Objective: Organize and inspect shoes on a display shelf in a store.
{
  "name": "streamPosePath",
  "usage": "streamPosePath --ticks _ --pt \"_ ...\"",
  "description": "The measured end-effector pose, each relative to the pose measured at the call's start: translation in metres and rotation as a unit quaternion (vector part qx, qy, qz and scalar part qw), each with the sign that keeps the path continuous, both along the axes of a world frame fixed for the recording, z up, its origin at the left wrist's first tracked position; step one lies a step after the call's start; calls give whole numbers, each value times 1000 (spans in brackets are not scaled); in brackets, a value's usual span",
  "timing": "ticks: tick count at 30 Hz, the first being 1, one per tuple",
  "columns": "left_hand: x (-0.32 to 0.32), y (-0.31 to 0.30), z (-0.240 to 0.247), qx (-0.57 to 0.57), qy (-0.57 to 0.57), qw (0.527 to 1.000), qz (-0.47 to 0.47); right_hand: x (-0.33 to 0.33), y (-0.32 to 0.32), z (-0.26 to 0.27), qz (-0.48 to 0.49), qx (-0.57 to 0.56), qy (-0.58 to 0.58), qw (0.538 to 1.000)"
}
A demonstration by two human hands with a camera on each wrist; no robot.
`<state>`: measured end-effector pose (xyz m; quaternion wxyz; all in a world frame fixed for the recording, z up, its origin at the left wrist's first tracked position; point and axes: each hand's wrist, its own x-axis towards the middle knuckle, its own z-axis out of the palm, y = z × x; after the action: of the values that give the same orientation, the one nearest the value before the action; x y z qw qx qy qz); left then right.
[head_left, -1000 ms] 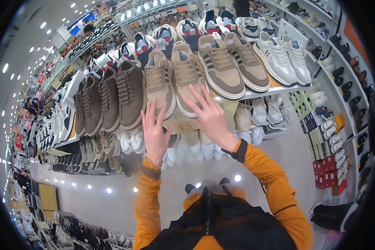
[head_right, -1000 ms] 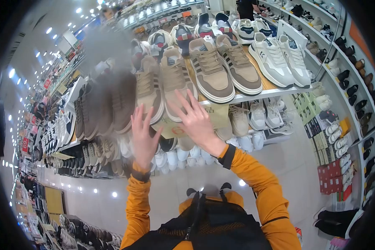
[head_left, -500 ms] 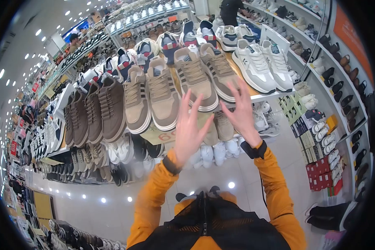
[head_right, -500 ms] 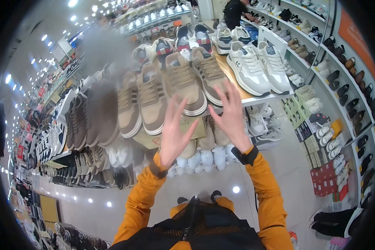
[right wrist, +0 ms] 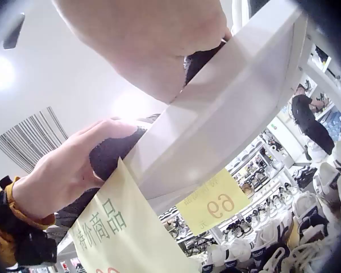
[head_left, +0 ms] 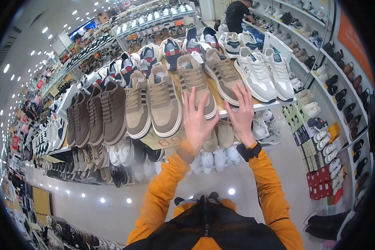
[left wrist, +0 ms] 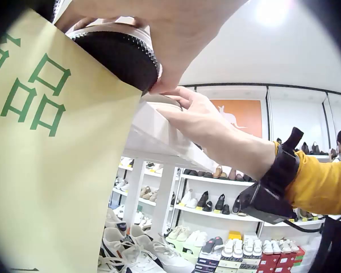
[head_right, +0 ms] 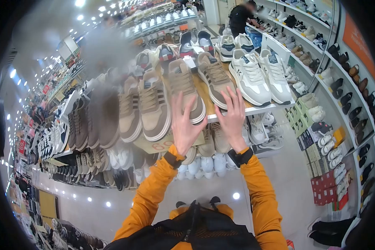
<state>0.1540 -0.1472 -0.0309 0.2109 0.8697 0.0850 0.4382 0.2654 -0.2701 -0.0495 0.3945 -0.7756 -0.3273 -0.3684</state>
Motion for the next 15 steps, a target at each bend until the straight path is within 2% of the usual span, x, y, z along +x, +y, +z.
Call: streamPosePath --ticks 4,6,7,9,12,15 --pt "-11 0 7 -48 -66 995 -49 -13 0 5 5 -18 -8 1000" --pt "-19 1 11 -77 -92 990 -67 -27 1 7 136 -56 33 989" --pt "-25 0 13 -107 -118 984 -83 -31 2 10 136 -57 34 989" --pt "-41 -2 21 -128 -108 982 -84 -35 6 14 268 -65 131 952" --pt "-61 6 30 -275 -141 937 -162 -28 11 16 264 -78 127 953" --pt "-88 23 50 -302 -117 928 -184 -22 17 23 244 -92 109 959"
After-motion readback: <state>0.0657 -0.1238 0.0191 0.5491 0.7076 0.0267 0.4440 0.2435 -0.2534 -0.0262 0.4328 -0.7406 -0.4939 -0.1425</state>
